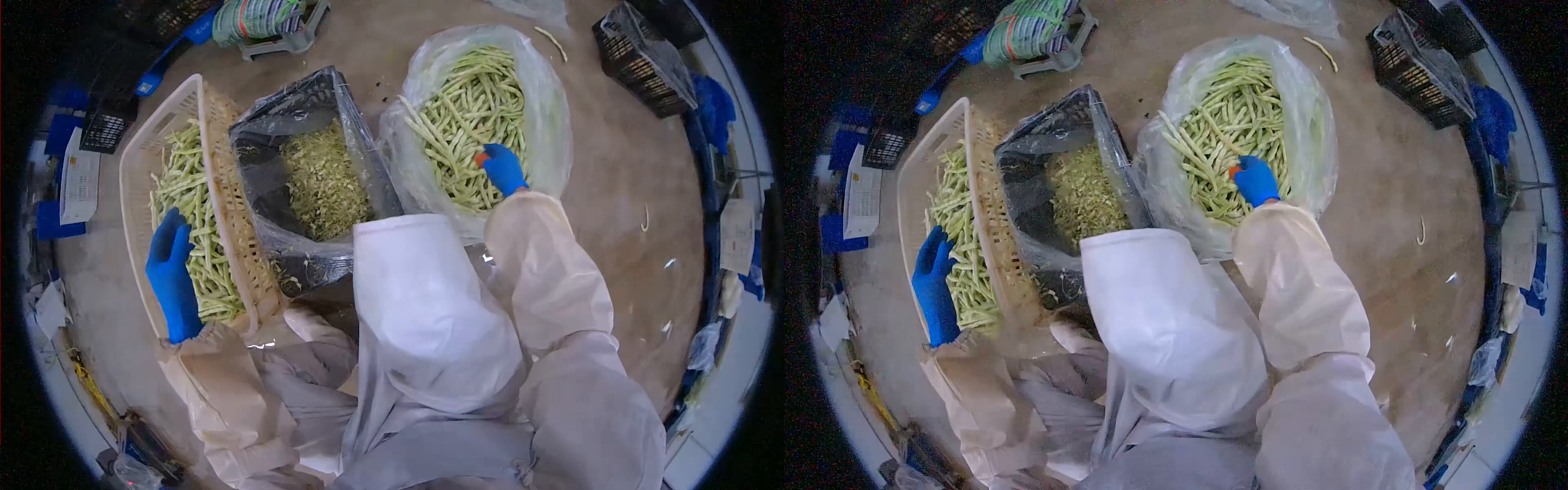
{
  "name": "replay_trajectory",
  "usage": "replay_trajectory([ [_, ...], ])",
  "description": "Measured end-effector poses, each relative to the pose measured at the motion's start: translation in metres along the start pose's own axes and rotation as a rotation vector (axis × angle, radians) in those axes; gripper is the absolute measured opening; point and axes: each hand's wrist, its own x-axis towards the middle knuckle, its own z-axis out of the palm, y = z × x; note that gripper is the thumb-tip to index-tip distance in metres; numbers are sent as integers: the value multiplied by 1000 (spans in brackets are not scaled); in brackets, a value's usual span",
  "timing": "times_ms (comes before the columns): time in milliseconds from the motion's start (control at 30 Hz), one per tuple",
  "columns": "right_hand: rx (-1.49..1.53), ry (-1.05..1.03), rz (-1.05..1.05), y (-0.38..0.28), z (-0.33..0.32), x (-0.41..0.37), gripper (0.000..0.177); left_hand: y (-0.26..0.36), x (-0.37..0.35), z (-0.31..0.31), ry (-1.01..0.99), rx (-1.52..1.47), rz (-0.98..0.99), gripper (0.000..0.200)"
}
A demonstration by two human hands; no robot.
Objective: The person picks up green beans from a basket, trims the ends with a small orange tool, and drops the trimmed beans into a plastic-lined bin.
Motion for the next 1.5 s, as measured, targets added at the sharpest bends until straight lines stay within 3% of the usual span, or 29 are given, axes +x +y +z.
replay_trajectory([
  [33, -22, -49, 34, 11, 14, -1, 53, -2, -1, 5, -20, 23, 2, 41],
  [133, -148, 216, -235, 18, 78, 15, 56, -7, 3, 15, -74, 97, 10, 41],
  [233, -200, 159, -187, -11, 110, 27, 50, -6, 8, 24, -97, 143, 1, 42],
  [333, -236, 194, -1, -23, 122, 37, 42, -8, 11, 30, -91, 112, -11, 38],
  [367, -213, 260, -26, -21, 122, 40, 31, -10, 11, 31, -96, 128, -23, 39],
  [467, -232, 64, 90, -11, 108, 56, 25, -8, 12, 34, -113, 161, -59, 39],
  [567, -146, 413, 31, -9, 91, 56, 26, -9, 10, 35, -124, 164, -66, 39],
  [667, -379, 426, 109, -11, 73, 62, 33, -16, 10, 33, -128, 167, -31, 40],
  [700, -344, 428, 121, -9, 70, 65, 55, -14, 8, 33, -129, 170, -36, 40],
  [800, -203, 302, 258, -12, 80, 78, 83, -11, 7, 34, -139, 192, -57, 40],
  [833, -255, 173, 433, -21, 79, 84, 104, -10, 7, 34, -144, 200, -66, 40],
  [933, -290, 254, 472, -37, 91, 92, 109, -3, 5, 39, -124, 148, -99, 36],
  [967, -479, 375, 494, -44, 101, 95, 86, -2, 5, 40, -127, 168, -81, 37],
  [1033, -628, 486, 521, -42, 110, 104, 85, -13, 9, 43, -163, 165, -84, 38],
  [1100, -612, 368, 443, -32, 109, 116, 84, -12, 8, 43, -148, 192, -114, 38],
  [1133, -619, 302, 401, -10, 95, 121, 84, -16, 18, 54, -184, 213, -76, 36],
  [1200, -461, 242, 256, -23, 125, 127, 83, -19, 15, 50, -264, 203, 194, 32],
  [1233, -432, 257, 246, -18, 121, 128, 82, -14, 22, 58, -446, -21, 444, 31],
  [1300, -380, 258, 270, 3, 122, 135, 81, -7, 26, 63, -704, -253, 576, 28],
  [1333, -364, 254, 276, 9, 122, 137, 81, -13, 9, 54, -78, 250, 59, 38],
  [1500, -312, 230, 299, 14, 120, 137, 78, -13, 4, 46, -137, 186, 26, 38],
])
